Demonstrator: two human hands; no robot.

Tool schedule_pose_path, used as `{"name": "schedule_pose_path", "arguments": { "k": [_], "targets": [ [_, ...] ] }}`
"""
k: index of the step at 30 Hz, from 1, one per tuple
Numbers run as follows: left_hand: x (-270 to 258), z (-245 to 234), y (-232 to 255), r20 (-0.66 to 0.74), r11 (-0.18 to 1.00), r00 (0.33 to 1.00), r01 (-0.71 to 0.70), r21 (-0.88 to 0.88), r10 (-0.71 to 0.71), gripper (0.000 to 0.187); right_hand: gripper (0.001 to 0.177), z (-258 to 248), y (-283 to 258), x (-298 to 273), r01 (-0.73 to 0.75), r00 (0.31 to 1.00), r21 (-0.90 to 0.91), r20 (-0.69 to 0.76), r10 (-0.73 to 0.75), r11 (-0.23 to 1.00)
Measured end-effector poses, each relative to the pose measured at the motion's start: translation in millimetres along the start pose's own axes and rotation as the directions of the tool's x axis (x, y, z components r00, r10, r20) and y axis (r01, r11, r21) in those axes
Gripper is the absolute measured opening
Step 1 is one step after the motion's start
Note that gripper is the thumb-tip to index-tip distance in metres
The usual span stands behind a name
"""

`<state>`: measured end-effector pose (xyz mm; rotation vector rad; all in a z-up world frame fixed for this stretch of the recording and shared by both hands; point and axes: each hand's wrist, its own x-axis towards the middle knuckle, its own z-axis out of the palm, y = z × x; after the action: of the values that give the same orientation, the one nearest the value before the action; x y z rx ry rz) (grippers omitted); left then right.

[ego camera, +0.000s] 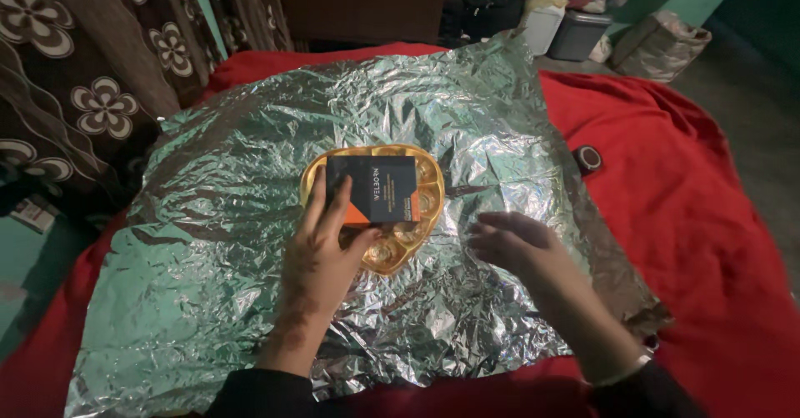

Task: The person wraps a small box as a gift. They handle a roll of tape and scissors, spread a large sheet of silver foil on the bed, place a gold heart-shaped tray and the box on it, then fold gold foil over the items and press and crease the foil to enclose the package.

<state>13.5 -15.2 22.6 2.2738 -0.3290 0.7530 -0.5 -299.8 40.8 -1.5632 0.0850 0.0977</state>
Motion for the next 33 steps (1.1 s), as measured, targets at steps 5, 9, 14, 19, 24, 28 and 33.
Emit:
{"name": "schedule_pose_path", "arguments": {
  "k": [5,9,14,19,24,28,33],
  "targets": [
    [-7,8,-1,-0.087,1.000,0.996,-0.013,-0.012,0.012,0.077,0.042,43,12,44,0.005,0.992,0.160,0.124,-0.025,0.987],
    [-12,6,-6,-0.223,0.997,0.972,-0.080,-0.014,0.075,0.077,0.037,62,20,67,0.004,0.999,0.099,-0.032,-0.001,0.995],
    [-15,-4,-13,-0.350,0.991,0.936,-0.079,-0.104,0.038,0.077,0.037,46,16,64,0.127,0.978,0.124,-0.184,-0.102,0.984],
    [-13,-1,-15,-0.260,0.997,0.964,0.050,-0.057,-0.063,0.076,0.036,4,0,43,0.228,0.899,0.119,-0.407,-0.162,0.966],
    [-13,17,-8,-0.207,0.999,0.978,-0.009,0.051,0.020,0.075,0.033,-22,-1,19,0.335,0.891,0.144,-0.370,-0.263,0.931],
    [-12,21,-5,-0.133,0.998,0.989,0.058,-0.003,-0.057,0.074,0.030,-28,-1,13,0.295,0.915,0.296,-0.363,-0.179,0.909],
    [-12,16,-2,-0.118,0.997,0.990,0.081,0.001,-0.081,0.075,0.027,-25,-9,2,0.277,0.906,0.383,-0.409,-0.107,0.881]
  ]
}}
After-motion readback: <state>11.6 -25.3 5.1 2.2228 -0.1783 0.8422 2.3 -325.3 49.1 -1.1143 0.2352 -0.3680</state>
